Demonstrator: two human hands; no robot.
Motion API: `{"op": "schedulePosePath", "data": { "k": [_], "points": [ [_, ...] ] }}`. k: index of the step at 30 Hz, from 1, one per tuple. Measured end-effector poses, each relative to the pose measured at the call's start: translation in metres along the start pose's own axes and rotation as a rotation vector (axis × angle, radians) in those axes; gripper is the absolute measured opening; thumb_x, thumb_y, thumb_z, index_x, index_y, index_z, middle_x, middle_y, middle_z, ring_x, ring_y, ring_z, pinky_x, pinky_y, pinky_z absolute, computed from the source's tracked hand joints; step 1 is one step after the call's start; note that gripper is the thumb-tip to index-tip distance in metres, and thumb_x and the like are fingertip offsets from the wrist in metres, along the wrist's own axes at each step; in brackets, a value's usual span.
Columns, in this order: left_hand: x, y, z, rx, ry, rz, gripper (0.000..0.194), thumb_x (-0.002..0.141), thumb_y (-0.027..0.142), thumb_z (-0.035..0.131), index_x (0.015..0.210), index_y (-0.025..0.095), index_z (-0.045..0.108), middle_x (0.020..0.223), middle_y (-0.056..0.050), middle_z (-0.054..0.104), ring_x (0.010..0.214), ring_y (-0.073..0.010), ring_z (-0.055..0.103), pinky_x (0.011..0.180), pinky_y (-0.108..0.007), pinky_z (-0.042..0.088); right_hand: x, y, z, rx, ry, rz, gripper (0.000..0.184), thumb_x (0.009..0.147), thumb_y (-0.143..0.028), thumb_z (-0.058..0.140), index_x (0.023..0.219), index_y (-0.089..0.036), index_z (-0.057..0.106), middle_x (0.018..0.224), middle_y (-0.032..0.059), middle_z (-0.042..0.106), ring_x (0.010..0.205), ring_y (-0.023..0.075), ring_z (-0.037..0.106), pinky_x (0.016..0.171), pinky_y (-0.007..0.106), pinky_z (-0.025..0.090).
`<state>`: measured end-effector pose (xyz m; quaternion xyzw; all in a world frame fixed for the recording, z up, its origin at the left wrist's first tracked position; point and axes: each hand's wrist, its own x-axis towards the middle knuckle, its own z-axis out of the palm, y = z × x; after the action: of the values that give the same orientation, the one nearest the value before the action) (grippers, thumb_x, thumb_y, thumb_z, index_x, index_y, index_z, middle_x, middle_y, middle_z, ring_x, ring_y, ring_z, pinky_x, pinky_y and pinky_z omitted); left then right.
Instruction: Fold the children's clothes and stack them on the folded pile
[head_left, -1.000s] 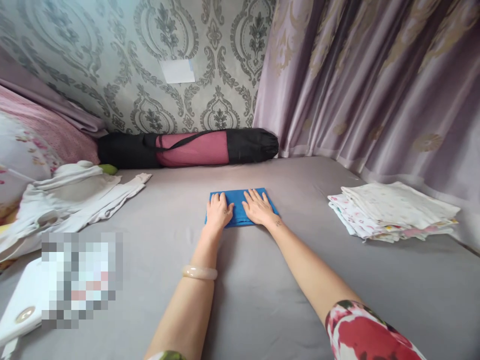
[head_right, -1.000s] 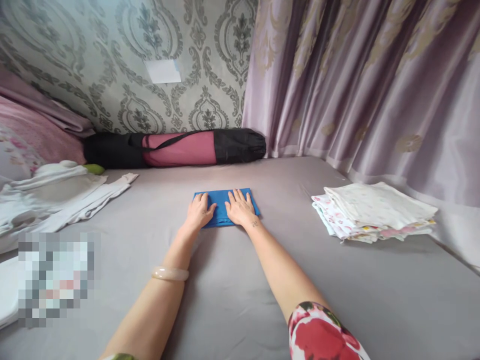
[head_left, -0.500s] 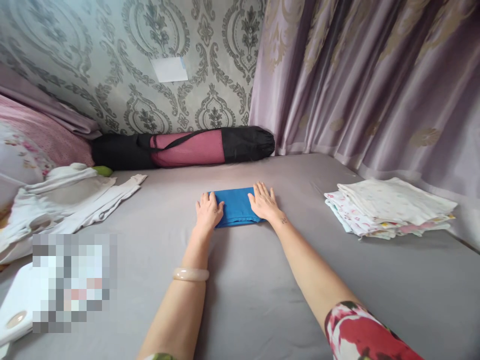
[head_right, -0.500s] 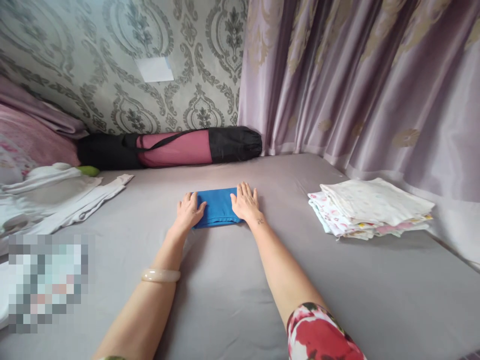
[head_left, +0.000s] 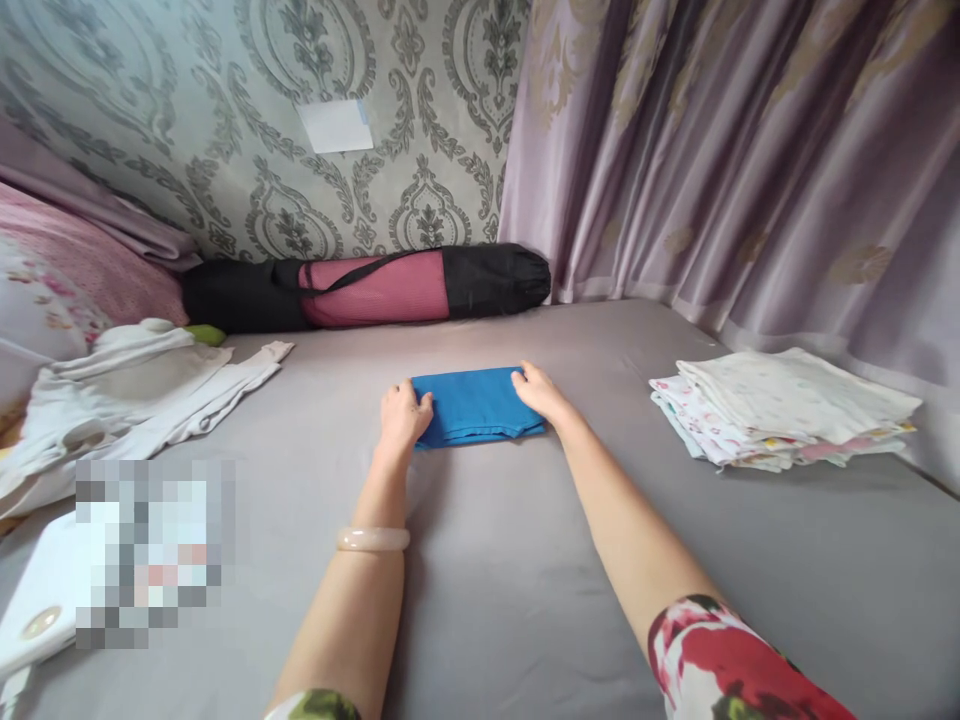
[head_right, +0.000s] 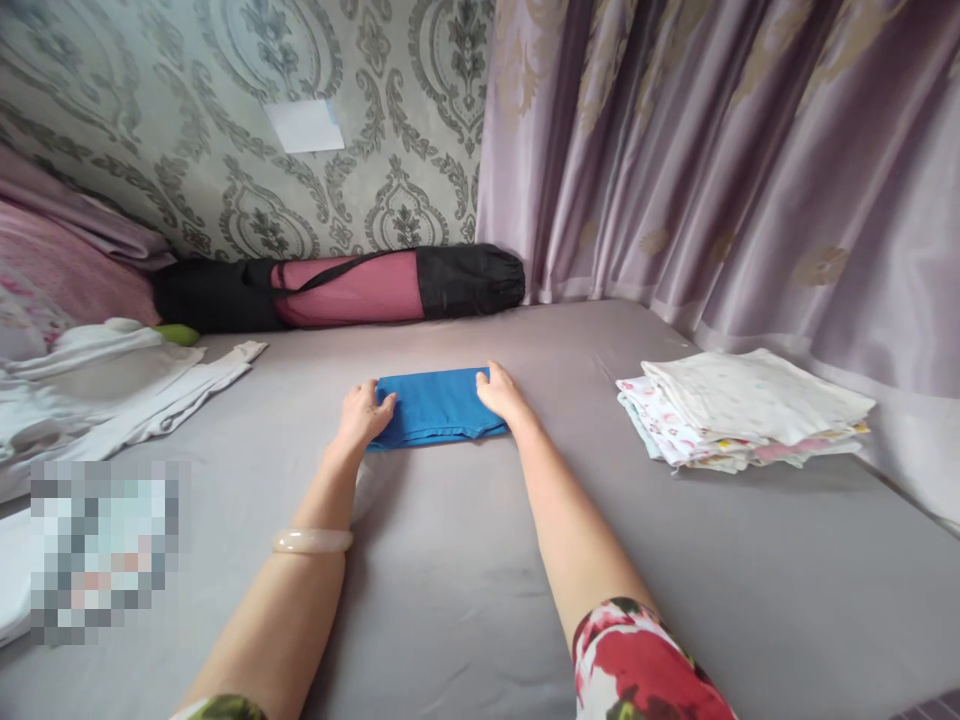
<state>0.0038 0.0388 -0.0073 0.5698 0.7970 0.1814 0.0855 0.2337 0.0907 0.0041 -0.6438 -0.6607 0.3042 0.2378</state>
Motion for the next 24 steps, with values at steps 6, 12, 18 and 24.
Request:
{"op": "schedulePosePath", "data": {
  "k": [6,12,18,24],
  "points": [
    [0.005,-0.01,-0.02,-0.187,-0.09,-0.206,0.032,0.088,0.035,0.049,0.099,0.012,0.069,0.099,-0.017,0.072,0.102,-0.0288,0.066,0.083,-0.032,0.048,0.006,0.01,-0.025,0.31,0.0,0.318,0.028,0.097,-0.023,0.038,0.101,-0.01,0.063,0.092,0.0135,0.072,0.07,0.0131,0.068,0.06,0.02,0.051],
    [0.006,-0.018,-0.023,-0.288,-0.114,-0.277,0.021,0.077,0.036,0.061,0.068,0.018,0.066,0.066,-0.011,0.069,0.084,-0.0285,0.069,0.066,-0.029,0.047,0.005,0.017,-0.028,0.284,-0.06,0.4,0.027,0.094,-0.027,0.052,0.073,-0.012,0.06,0.053,0.0028,0.059,0.041,0.0089,0.053,0.04,0.017,0.034],
    [0.01,-0.017,-0.014,-0.357,-0.148,-0.318,0.025,0.076,0.039,0.062,0.064,0.017,0.062,0.065,-0.01,0.067,0.075,-0.0264,0.068,0.059,-0.028,0.045,0.002,0.012,-0.024,0.256,-0.094,0.381,0.039,0.095,-0.034,0.052,0.06,-0.018,0.047,0.042,-0.0039,0.043,0.035,0.0059,0.036,0.036,0.018,0.018],
    [0.007,-0.01,-0.014,-0.646,-0.203,-0.455,0.03,0.073,0.044,0.067,0.08,0.015,0.067,0.07,-0.008,0.068,0.067,-0.0221,0.066,0.049,-0.025,0.042,-0.005,0.002,-0.022,0.286,-0.137,0.356,0.045,0.094,-0.036,0.054,0.056,-0.022,0.033,0.041,-0.0099,0.027,0.036,0.0051,0.024,0.038,0.02,0.012]
  ]
}}
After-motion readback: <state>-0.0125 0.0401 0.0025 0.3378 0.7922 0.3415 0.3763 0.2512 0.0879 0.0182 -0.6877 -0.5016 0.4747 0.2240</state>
